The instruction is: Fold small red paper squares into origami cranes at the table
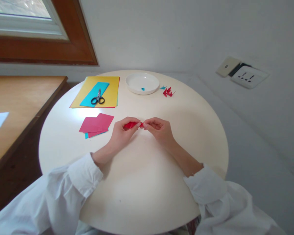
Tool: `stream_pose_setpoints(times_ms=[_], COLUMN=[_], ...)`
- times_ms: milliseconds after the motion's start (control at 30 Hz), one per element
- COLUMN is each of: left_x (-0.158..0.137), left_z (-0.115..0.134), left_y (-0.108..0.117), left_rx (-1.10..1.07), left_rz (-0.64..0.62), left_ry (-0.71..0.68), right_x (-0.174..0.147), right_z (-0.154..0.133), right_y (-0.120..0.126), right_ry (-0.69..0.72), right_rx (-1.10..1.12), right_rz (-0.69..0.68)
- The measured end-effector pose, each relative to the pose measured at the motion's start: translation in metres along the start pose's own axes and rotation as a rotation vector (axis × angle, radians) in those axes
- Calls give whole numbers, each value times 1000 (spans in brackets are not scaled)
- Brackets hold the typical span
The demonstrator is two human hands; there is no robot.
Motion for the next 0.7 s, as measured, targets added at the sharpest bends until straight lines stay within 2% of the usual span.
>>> stream_pose_setpoints(times_ms=[333,500,700], left_x=[-2,0,-1], left_z=[4,3,4], left_y=[-2,0,-3], left_rx=[81,126,106], left_rz=[0,10,-77], left_ry=[-20,-77,-29], right_x=[-3,-2,-3], right_z=[-3,-1,-5], right_y=[-2,2,2], right_ry=[20,65,140], right_rx=[1,-56,-106], right_rz=[7,67,23])
Point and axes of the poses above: each hand's wrist, its own x-axis towards the middle knuckle, its own y-axis out of the back of the hand, z = x × y, the point moved 4 cm from there along x, towards the middle knuckle, and after that the axes turned 10 degrees about z, right-handed, at the moved point
